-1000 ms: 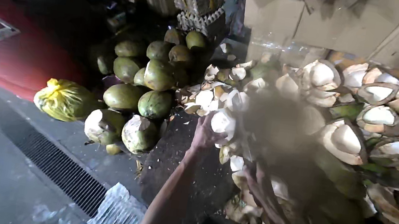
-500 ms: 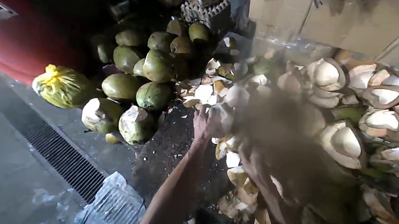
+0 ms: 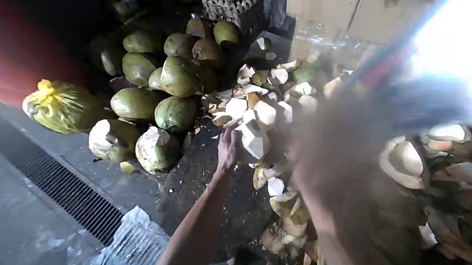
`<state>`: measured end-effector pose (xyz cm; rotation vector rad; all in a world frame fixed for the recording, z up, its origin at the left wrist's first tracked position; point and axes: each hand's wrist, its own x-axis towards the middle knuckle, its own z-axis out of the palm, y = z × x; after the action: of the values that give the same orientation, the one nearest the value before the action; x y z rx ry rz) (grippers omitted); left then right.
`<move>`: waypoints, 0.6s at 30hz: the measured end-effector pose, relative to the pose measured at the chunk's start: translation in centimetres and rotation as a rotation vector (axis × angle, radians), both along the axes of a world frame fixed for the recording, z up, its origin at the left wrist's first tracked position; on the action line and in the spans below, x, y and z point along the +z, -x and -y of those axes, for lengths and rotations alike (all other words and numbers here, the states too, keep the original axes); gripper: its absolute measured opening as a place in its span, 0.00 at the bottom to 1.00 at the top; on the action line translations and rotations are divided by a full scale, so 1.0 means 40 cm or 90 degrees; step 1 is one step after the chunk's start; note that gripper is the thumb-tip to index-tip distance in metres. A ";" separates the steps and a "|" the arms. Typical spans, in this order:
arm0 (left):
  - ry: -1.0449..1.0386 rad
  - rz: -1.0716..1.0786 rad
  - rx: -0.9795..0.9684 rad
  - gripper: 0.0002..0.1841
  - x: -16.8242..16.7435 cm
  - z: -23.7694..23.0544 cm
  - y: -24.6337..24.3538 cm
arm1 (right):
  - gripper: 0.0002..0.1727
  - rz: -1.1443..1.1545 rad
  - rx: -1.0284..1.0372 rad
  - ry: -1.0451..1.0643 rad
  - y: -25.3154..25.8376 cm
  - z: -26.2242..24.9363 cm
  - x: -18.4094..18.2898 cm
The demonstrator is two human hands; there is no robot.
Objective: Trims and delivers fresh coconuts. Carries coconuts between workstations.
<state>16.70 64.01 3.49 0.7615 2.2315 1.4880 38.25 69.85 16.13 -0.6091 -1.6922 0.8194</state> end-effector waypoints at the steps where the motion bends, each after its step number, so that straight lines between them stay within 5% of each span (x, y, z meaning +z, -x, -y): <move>1: 0.009 -0.024 -0.009 0.24 0.007 -0.003 -0.001 | 0.21 0.158 0.034 0.097 -0.032 0.016 -0.107; 3: 0.034 -0.082 -0.054 0.23 0.010 -0.005 -0.012 | 0.22 0.429 0.148 0.330 -0.101 0.026 -0.236; 6: 0.039 -0.112 -0.092 0.23 0.001 -0.012 -0.012 | 0.26 0.576 0.165 0.431 -0.114 0.037 -0.216; 12: 0.157 -0.127 -0.041 0.25 0.081 -0.001 -0.043 | 0.25 0.458 0.208 0.523 -0.085 0.128 -0.175; 18: 0.193 -0.121 0.046 0.31 0.057 -0.011 -0.023 | 0.25 0.495 0.261 0.482 -0.136 0.053 -0.212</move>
<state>17.63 64.47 5.77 0.7573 2.5715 1.1080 43.67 67.72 7.63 -1.2277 -2.2270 1.7097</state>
